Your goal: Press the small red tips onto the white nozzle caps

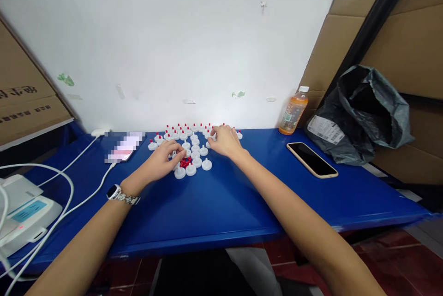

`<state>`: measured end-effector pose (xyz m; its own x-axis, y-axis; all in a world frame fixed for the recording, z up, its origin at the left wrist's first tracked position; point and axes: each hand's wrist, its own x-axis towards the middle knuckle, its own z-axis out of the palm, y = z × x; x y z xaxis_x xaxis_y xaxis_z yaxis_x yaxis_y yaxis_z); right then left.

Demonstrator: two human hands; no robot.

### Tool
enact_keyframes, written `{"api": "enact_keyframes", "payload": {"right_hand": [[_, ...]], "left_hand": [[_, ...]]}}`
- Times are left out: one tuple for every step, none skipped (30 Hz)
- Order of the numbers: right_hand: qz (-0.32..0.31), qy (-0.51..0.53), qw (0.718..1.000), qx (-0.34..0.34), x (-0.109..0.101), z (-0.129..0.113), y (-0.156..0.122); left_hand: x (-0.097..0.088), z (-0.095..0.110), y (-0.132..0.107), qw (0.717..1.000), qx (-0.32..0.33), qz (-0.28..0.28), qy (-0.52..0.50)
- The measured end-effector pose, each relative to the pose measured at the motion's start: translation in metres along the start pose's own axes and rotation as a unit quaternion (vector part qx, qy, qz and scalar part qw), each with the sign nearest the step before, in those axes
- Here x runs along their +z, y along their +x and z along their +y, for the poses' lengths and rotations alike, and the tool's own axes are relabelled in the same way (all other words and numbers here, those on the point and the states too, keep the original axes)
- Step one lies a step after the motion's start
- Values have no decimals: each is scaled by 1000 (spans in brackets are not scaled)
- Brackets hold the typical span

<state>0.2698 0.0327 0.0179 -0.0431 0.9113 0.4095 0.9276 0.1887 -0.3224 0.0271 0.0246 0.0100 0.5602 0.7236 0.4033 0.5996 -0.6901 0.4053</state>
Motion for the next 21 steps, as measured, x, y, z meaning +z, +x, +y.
{"api": "enact_keyframes", "payload": {"right_hand": [[6, -36, 999, 2, 1, 1, 2], [6, -63, 998, 4, 3, 2, 3], [1, -78, 997, 6, 5, 4, 4], [-7, -80, 997, 9, 9, 5, 4], [-13, -74, 997, 13, 12, 6, 5], [-15, -64, 998, 18, 15, 7, 5], [-13, -51, 998, 21, 18, 8, 5], [-6, -36, 999, 22, 19, 9, 5], [9, -19, 1000, 19, 19, 10, 4], [27, 4, 1000, 9, 17, 10, 3], [46, 34, 998, -10, 15, 8, 1], [63, 69, 995, -38, 12, 6, -2], [72, 108, 989, -71, 9, 2, -5], [74, 144, 981, -104, 6, -2, -9], [69, 175, 973, -134, 4, -8, -14], [62, 197, 966, -157, 3, -15, -18], [58, 212, 960, -172, 3, -22, -23], [56, 221, 956, -182, 3, -29, -26], [55, 230, 953, -189, 4, -35, -30], [56, 239, 950, -195, 6, -41, -33], [57, 247, 947, -198, 7, -45, -35]], "left_hand": [[0, 0, 0, 1000, 2, 0, -2], [1, 1, 0, 1000, 3, -1, -4], [2, 1, 0, 1000, 5, -2, -7], [3, 1, 0, 1000, 6, -4, -10], [3, 2, 0, 1000, 6, -6, -14], [4, 2, 0, 1000, 7, -7, -16], [4, 2, 0, 1000, 6, -8, -16], [4, 2, 0, 1000, 6, -8, -16], [4, 2, 0, 1000, 4, -7, -15], [3, 2, 0, 1000, 4, -3, -15], [3, 2, 0, 1000, 5, 2, -16], [2, 3, 0, 1000, 7, 10, -18], [2, 4, 0, 1000, 10, 19, -21], [2, 5, 0, 999, 12, 30, -25], [2, 6, 0, 999, 13, 40, -30], [2, 7, 0, 998, 13, 47, -35], [2, 9, 0, 998, 14, 51, -41], [3, 10, 0, 998, 14, 50, -43], [3, 12, -1, 998, 16, 47, -41], [2, 13, -2, 998, 19, 43, -35], [2, 14, -2, 999, 25, 40, -24]]}}
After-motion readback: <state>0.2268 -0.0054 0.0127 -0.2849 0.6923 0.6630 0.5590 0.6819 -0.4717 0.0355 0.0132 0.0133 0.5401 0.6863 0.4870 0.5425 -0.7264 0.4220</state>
